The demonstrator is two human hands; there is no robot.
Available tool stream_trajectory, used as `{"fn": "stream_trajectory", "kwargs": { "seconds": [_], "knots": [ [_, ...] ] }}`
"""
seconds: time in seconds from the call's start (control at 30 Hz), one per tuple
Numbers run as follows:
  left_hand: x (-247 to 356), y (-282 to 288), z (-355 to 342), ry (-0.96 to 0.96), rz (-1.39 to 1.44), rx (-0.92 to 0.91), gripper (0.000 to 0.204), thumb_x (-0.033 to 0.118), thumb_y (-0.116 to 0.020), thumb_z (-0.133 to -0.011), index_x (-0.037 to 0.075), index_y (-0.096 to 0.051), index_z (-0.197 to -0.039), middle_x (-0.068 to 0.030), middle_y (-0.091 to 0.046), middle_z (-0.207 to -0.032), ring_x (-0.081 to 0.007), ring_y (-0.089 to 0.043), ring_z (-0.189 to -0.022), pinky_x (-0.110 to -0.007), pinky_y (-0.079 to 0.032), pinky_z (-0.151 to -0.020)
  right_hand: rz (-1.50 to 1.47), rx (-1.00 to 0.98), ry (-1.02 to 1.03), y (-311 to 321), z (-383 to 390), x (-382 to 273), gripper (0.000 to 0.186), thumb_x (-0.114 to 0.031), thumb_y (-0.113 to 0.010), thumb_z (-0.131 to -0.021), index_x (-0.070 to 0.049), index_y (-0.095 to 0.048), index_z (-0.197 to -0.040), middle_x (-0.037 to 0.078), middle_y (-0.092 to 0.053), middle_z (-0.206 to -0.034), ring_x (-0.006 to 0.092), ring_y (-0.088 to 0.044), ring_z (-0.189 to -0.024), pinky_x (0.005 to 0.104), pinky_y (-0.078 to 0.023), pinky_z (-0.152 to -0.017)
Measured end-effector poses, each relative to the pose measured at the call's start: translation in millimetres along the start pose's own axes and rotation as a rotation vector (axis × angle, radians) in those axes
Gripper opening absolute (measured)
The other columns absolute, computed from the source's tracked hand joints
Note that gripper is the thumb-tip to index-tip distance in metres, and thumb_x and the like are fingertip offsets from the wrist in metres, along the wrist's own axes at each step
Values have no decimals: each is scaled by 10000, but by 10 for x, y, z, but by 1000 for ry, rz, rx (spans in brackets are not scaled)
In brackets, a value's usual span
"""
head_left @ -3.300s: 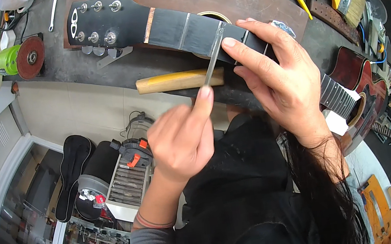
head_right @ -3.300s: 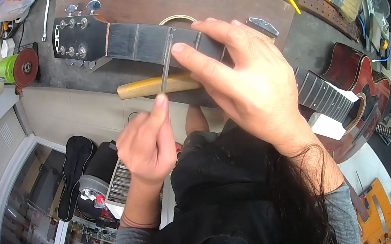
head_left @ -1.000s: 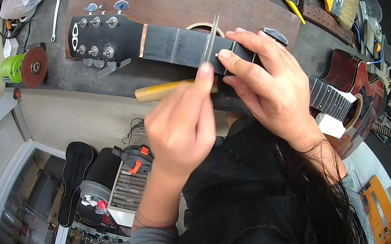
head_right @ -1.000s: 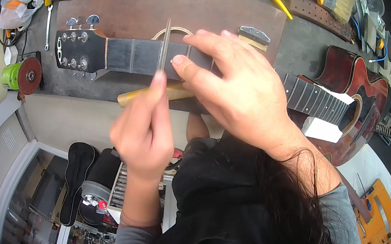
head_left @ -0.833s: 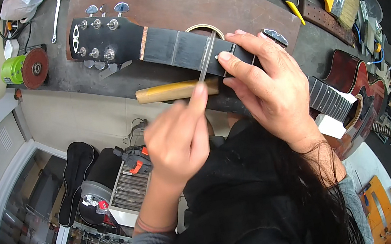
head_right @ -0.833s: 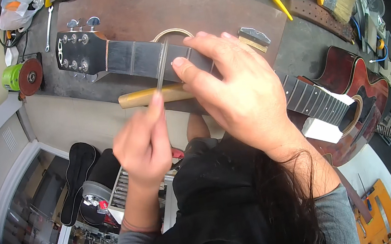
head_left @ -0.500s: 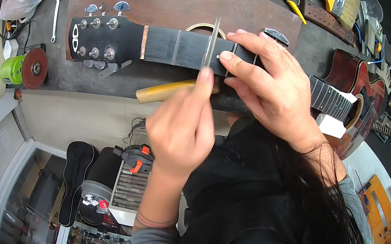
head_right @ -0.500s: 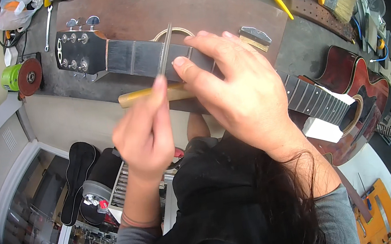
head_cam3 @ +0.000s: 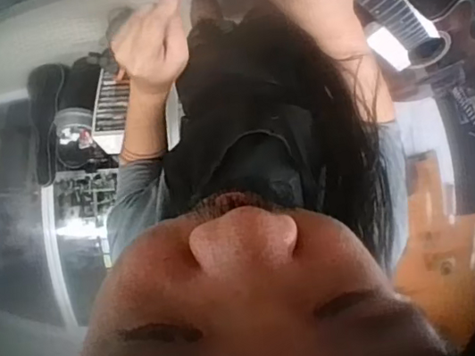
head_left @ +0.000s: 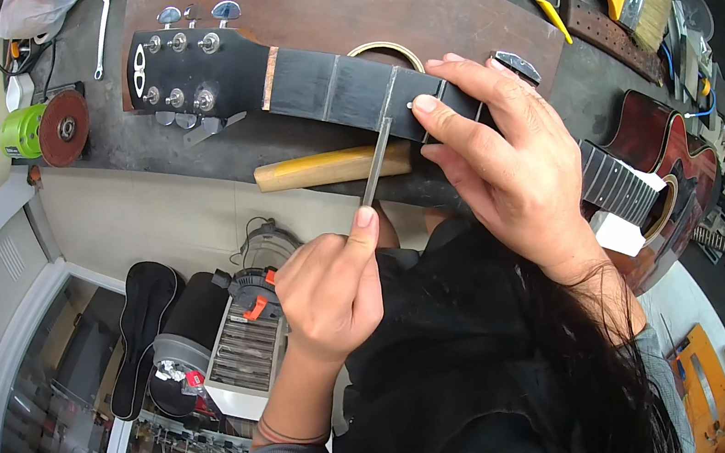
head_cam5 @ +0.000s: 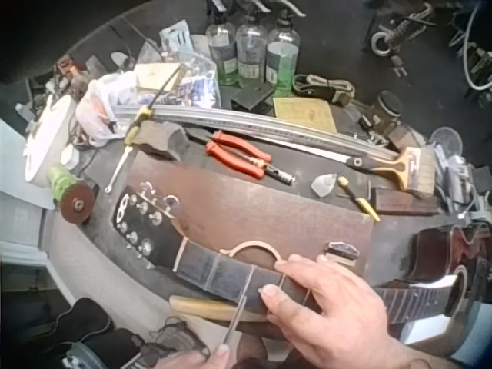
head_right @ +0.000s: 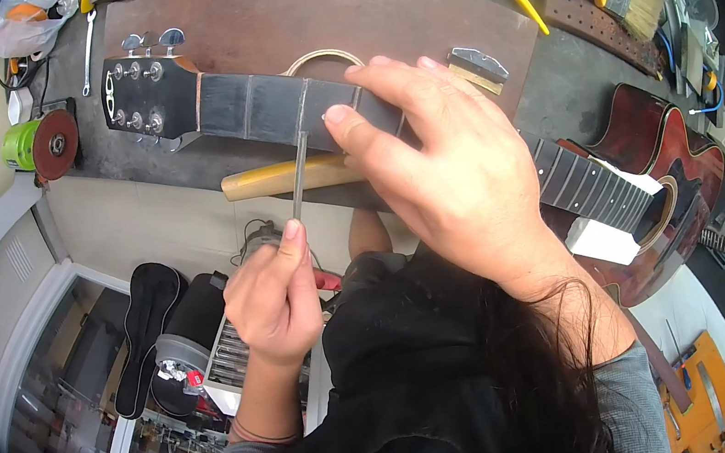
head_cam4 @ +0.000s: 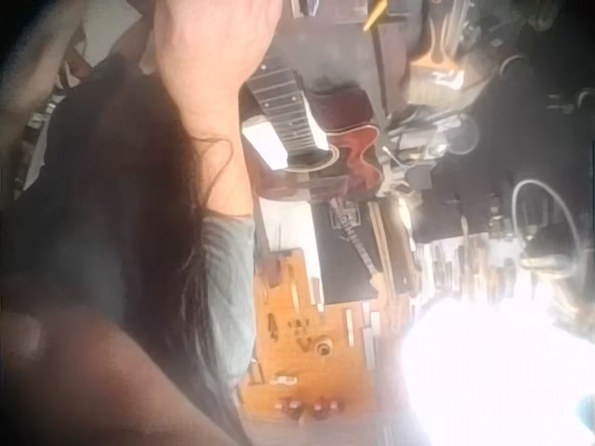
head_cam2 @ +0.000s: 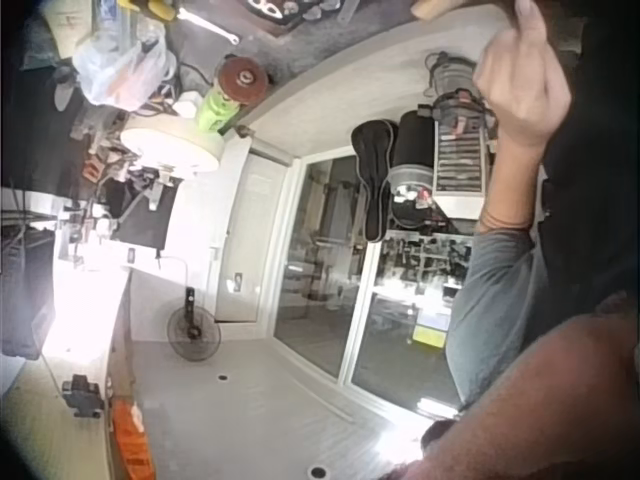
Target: The person sands the fretboard of an acoustic guitar using a sanding block, then brushes the fretboard with a small brush. They inspect the neck and body of the guitar, and finally use a metal file to work on the frets.
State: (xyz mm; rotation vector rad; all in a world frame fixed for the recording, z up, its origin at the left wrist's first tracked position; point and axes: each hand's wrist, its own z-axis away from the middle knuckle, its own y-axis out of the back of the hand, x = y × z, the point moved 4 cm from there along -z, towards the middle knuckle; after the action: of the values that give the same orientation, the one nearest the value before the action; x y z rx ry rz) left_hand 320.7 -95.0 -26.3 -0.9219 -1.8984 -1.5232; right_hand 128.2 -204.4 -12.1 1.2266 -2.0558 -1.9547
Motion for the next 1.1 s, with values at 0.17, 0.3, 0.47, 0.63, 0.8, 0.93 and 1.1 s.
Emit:
{"fn": "stream_trajectory", "kwargs": {
  "seconds": [0.17,0.3,0.47,0.63,0.8,0.93,1.1],
  "knots": [
    [-53,-248,-577,-82,50,91,552,-161,-733,-826,-23,-778,-1359,-91,-609,-741,-266,-593,-567,-390,-499,-559,-6,-1,25,-26,-11,8,449,-141,-877,-840,-169,-783,-1278,99,-720,-1370,326,-747,-1208,525,-612,-1093],
    [-41,-61,-87,-47,3,47,570,-164,-740,-815,-21,-774,-1365,-89,-599,-721,-253,-583,-554,-393,-488,-545,4,10,4,-13,11,-4,454,-143,-878,-837,-169,-783,-1280,100,-721,-1368,325,-747,-1207,522,-611,-1095],
    [-31,-163,-340,-56,14,84,583,-166,-745,-800,-20,-776,-1363,-94,-589,-709,-249,-582,-551,-396,-487,-543,-8,16,22,-13,-11,4,463,-158,-891,-829,-167,-784,-1279,100,-722,-1369,323,-747,-1209,522,-610,-1096],
    [-53,-115,-247,-59,15,53,505,-171,-758,-812,-48,-789,-1300,-93,-568,-702,-243,-569,-549,-373,-470,-534,-23,18,13,-7,9,15,448,-148,-883,-843,-161,-781,-1280,102,-724,-1367,323,-746,-1218,522,-608,-1099],
    [4,92,219,-39,17,47,482,-193,-761,-800,-81,-785,-1268,-73,-550,-694,-222,-531,-529,-348,-451,-517,-25,22,6,-8,-7,5,445,-148,-883,-841,-157,-781,-1274,104,-727,-1362,325,-743,-1230,523,-607,-1101],
    [45,57,139,-52,25,53,478,-202,-756,-795,-86,-785,-1258,-69,-548,-692,-214,-524,-524,-341,-449,-515,-28,24,8,-9,-4,4,451,-151,-888,-834,-156,-781,-1272,104,-726,-1363,325,-743,-1229,526,-607,-1102],
    [7,18,139,-33,7,41,492,-191,-760,-798,-73,-785,-1275,-71,-559,-696,-215,-527,-527,-347,-449,-520,-43,-9,-7,13,-2,2,502,-103,-905,-830,-152,-770,-1311,126,-747,-1392,353,-737,-1294,523,-577,-1127]
  ]
}}
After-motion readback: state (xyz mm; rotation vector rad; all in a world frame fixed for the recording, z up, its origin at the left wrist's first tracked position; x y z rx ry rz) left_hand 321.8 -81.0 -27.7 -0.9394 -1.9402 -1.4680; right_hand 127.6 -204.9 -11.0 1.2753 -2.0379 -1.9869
